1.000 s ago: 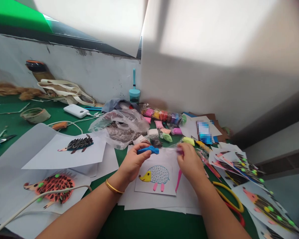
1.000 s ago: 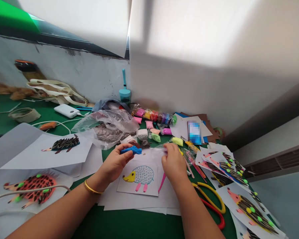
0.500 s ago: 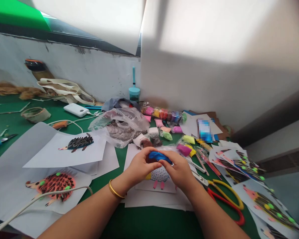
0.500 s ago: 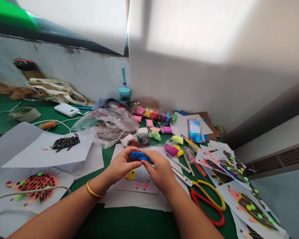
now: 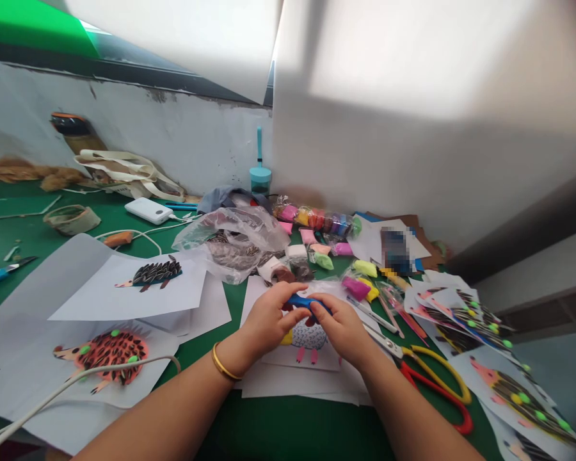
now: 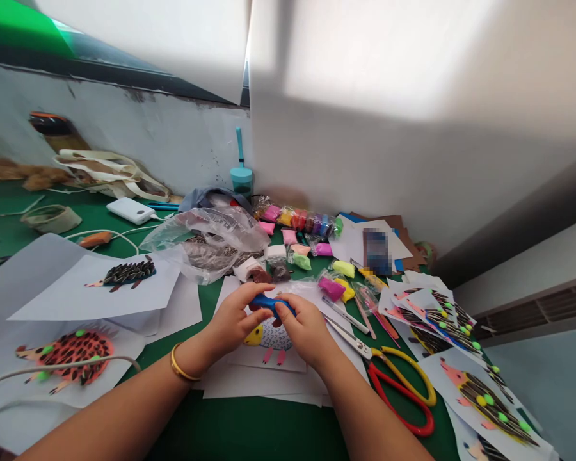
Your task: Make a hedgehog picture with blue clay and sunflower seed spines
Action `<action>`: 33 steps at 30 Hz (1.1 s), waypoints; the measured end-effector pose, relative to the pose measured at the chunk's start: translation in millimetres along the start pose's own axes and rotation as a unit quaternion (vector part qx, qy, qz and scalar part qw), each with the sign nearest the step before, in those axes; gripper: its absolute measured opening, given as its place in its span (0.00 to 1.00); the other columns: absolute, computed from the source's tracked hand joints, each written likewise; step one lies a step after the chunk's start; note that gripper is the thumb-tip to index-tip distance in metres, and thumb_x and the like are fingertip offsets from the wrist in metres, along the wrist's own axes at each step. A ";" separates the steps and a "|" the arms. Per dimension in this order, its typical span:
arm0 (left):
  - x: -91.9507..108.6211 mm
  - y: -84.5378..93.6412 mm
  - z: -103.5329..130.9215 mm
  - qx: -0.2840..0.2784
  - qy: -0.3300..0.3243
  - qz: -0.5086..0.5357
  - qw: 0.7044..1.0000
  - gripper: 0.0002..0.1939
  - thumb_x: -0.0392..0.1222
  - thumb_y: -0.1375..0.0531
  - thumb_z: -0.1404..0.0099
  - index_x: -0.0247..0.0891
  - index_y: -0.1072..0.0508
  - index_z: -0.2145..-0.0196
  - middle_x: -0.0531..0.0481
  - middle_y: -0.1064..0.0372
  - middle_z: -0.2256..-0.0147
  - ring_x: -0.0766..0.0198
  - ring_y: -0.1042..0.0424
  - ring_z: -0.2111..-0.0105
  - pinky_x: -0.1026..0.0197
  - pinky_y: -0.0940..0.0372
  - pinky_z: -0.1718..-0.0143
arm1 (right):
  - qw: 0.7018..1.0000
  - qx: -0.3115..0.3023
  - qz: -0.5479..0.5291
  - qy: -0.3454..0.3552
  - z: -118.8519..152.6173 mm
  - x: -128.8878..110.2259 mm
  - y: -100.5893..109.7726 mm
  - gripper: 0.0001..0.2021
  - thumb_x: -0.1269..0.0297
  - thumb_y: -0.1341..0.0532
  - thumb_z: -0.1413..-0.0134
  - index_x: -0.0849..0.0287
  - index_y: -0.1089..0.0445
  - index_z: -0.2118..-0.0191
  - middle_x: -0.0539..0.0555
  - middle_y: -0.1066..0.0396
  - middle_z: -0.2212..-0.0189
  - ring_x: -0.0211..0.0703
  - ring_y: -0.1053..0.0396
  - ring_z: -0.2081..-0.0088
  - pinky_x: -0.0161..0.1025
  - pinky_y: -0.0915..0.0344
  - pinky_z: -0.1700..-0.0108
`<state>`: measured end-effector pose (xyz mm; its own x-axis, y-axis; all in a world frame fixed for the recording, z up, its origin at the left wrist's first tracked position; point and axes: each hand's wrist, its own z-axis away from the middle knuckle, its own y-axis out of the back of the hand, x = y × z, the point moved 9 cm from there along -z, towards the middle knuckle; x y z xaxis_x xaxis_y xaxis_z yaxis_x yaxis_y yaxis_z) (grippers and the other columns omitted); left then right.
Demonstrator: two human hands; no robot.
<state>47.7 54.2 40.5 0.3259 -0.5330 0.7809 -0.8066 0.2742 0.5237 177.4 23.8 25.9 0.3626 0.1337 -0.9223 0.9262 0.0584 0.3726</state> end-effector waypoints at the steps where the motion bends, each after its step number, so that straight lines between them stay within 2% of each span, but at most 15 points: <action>1: 0.8 -2.0 -0.2 -0.015 -0.006 -0.002 1.000 0.20 0.49 0.38 0.35 0.42 0.28 0.47 0.46 0.28 0.58 0.60 0.29 0.61 0.59 0.34 0.59 | 1.000 -0.002 0.001 -0.001 0.0 0.2 -1.0 0.14 0.54 0.45 0.36 0.57 0.26 0.57 0.53 0.24 0.65 0.43 0.26 0.67 0.39 0.30 0.63; 6: 7.3 -2.7 -1.1 -0.030 -0.046 -0.057 0.997 0.13 0.45 0.40 0.33 0.44 0.23 0.53 0.48 0.27 0.61 0.60 0.29 0.60 0.58 0.35 0.57 | 0.997 -0.020 -0.059 -0.049 -0.4 9.0 -7.6 0.16 0.53 0.43 0.38 0.58 0.26 0.56 0.53 0.24 0.67 0.43 0.26 0.69 0.40 0.30 0.64; 9: 11.1 -4.4 -0.6 -0.034 -0.062 -0.057 0.996 0.16 0.45 0.35 0.37 0.44 0.25 0.51 0.48 0.28 0.60 0.60 0.29 0.60 0.58 0.34 0.57 | 0.996 -0.005 -0.077 -0.049 -1.4 8.8 -5.9 0.16 0.51 0.41 0.40 0.59 0.26 0.57 0.54 0.24 0.65 0.44 0.26 0.67 0.40 0.30 0.63; 11: 12.3 -4.1 0.1 -0.024 -0.063 -0.049 0.996 0.18 0.44 0.32 0.41 0.43 0.24 0.52 0.49 0.29 0.61 0.60 0.29 0.60 0.59 0.34 0.58 | 0.995 -0.001 -0.085 -0.047 -1.5 8.4 -5.4 0.16 0.51 0.40 0.41 0.58 0.26 0.58 0.54 0.24 0.66 0.44 0.26 0.66 0.41 0.31 0.63; 15: 16.8 -0.4 2.1 0.012 -0.083 -0.053 0.995 0.07 0.39 0.36 0.37 0.40 0.22 0.60 0.49 0.31 0.67 0.63 0.30 0.65 0.61 0.35 0.63 | 0.994 -0.033 -0.087 -0.065 -0.2 11.5 -10.0 0.16 0.50 0.41 0.40 0.58 0.26 0.59 0.52 0.26 0.72 0.43 0.27 0.70 0.39 0.32 0.65; 20: 15.0 7.2 -0.1 0.043 -0.073 -0.018 0.996 0.04 0.40 0.37 0.36 0.38 0.22 0.64 0.50 0.32 0.69 0.65 0.31 0.67 0.62 0.34 0.64 | 0.991 -0.022 -0.110 -0.070 -1.0 12.7 -5.1 0.17 0.49 0.42 0.40 0.58 0.27 0.60 0.52 0.26 0.72 0.42 0.28 0.70 0.39 0.34 0.66; 22: 11.2 9.0 -2.4 0.043 -0.055 0.022 0.997 0.07 0.42 0.34 0.39 0.39 0.22 0.63 0.48 0.32 0.64 0.63 0.30 0.62 0.60 0.32 0.59 | 0.988 -0.002 -0.135 -0.076 -1.8 15.0 -1.8 0.16 0.49 0.39 0.42 0.58 0.28 0.59 0.52 0.26 0.69 0.42 0.27 0.69 0.40 0.33 0.65; 25: 7.1 5.4 -3.8 0.022 -0.035 0.076 0.996 0.24 0.46 0.30 0.45 0.43 0.25 0.51 0.45 0.32 0.52 0.57 0.30 0.53 0.58 0.31 0.55 | 0.986 0.040 -0.150 -0.068 -2.0 17.7 3.7 0.16 0.53 0.35 0.46 0.55 0.31 0.55 0.52 0.25 0.64 0.44 0.27 0.64 0.42 0.32 0.60; 27: 6.7 2.2 -2.8 0.013 -0.035 0.071 0.997 0.27 0.45 0.30 0.45 0.44 0.27 0.48 0.45 0.29 0.52 0.57 0.29 0.54 0.57 0.31 0.55 | 0.988 0.057 -0.129 -0.055 -1.2 17.8 5.1 0.16 0.55 0.33 0.48 0.55 0.32 0.56 0.52 0.26 0.62 0.45 0.28 0.61 0.43 0.33 0.58; 31: 11.9 0.5 0.5 0.019 -0.060 0.012 0.998 0.10 0.40 0.34 0.39 0.41 0.20 0.59 0.48 0.24 0.65 0.61 0.27 0.64 0.58 0.32 0.60 | 0.990 0.025 -0.125 -0.058 0.6 17.9 -4.0 0.11 0.54 0.36 0.44 0.56 0.32 0.62 0.51 0.27 0.68 0.44 0.29 0.64 0.42 0.34 0.60; 33: 16.4 1.7 1.0 0.024 -0.073 0.000 0.997 0.06 0.37 0.36 0.38 0.40 0.20 0.62 0.49 0.25 0.67 0.63 0.28 0.66 0.60 0.34 0.62 | 0.984 0.007 -0.165 -0.067 0.9 17.1 -8.4 0.13 0.52 0.37 0.43 0.56 0.33 0.63 0.50 0.27 0.71 0.42 0.29 0.67 0.41 0.34 0.63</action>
<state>51.1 45.1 53.8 0.2533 -0.6454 0.7206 -0.8305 0.2368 0.5041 175.9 24.7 6.9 0.0520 -0.0227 -0.9984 0.9967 0.0631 0.0505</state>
